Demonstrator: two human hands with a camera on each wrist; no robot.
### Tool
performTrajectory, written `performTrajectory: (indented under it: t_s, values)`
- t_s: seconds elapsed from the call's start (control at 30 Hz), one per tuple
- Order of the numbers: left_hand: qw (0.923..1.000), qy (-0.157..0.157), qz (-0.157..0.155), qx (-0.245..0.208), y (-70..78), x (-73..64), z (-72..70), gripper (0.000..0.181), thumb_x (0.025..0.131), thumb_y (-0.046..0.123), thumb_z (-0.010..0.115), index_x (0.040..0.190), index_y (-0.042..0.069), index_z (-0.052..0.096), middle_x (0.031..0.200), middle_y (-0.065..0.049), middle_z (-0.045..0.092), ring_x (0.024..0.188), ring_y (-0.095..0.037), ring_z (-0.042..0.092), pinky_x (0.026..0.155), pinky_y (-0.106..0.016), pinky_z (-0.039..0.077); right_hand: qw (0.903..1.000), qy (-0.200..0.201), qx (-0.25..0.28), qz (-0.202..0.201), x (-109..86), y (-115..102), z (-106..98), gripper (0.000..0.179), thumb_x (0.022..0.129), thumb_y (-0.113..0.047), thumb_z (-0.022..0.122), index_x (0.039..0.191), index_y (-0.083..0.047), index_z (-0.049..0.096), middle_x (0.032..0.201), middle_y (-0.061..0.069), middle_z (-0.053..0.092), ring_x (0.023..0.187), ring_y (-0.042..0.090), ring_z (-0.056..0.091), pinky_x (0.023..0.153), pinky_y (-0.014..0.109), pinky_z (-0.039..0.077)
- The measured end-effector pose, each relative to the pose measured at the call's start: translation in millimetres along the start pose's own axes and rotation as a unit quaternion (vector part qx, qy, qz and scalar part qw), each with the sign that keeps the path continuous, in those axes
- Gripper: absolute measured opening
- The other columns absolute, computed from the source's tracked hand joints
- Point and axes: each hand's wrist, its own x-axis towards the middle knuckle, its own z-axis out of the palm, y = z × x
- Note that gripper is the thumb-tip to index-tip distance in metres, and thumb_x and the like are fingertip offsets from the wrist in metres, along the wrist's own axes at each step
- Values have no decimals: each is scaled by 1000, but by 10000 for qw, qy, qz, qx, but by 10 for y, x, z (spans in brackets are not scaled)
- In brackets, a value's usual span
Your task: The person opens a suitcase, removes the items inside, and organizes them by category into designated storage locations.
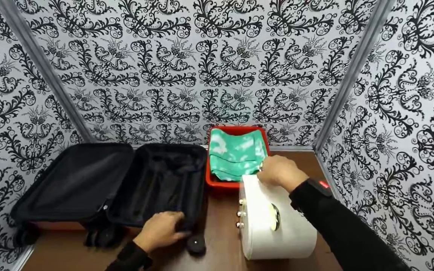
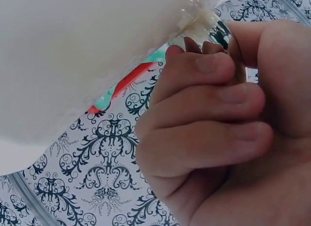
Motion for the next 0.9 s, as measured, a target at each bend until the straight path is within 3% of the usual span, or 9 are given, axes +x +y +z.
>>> performTrajectory:
  t_s: [0.13,0.2,0.57,0.77,0.9]
  values:
    - [9994,112,-19,333,33,-11,28,37,91,45,86,117,20,76,102,-4,81,92,-27,78,80,-48,63,9999,-22,94,103,10,-13,13,30,98,-34,61,73,-22,55,75,4,62,68,23,60,60,36,47]
    - [9992,125,-81,381,45,-13,32,35,89,40,88,115,20,75,102,-3,81,93,-28,78,81,-48,63,9998,-47,142,152,21,-17,14,29,98,-33,61,72,-21,55,72,3,59,65,21,58,59,34,46]
    - [9992,-27,-181,346,11,-5,23,29,86,34,90,105,23,71,95,3,78,87,-25,76,74,-46,61,10000,-57,-22,73,-13,-38,-16,22,93,-28,64,74,-18,58,77,8,65,67,22,59,58,33,46]
    - [9996,217,-56,188,-6,-17,35,23,82,23,86,92,24,65,83,8,72,74,-22,71,62,-40,56,9999,96,-90,-100,-73,35,-18,27,93,-26,66,70,-20,53,73,6,62,63,20,56,57,31,46]
    - [9994,319,-32,104,-1,-28,26,23,80,19,84,89,25,63,79,9,69,69,-21,69,58,-38,53,10000,24,22,-48,-108,114,-26,21,95,-22,65,76,-15,58,76,8,63,66,21,58,58,32,49]
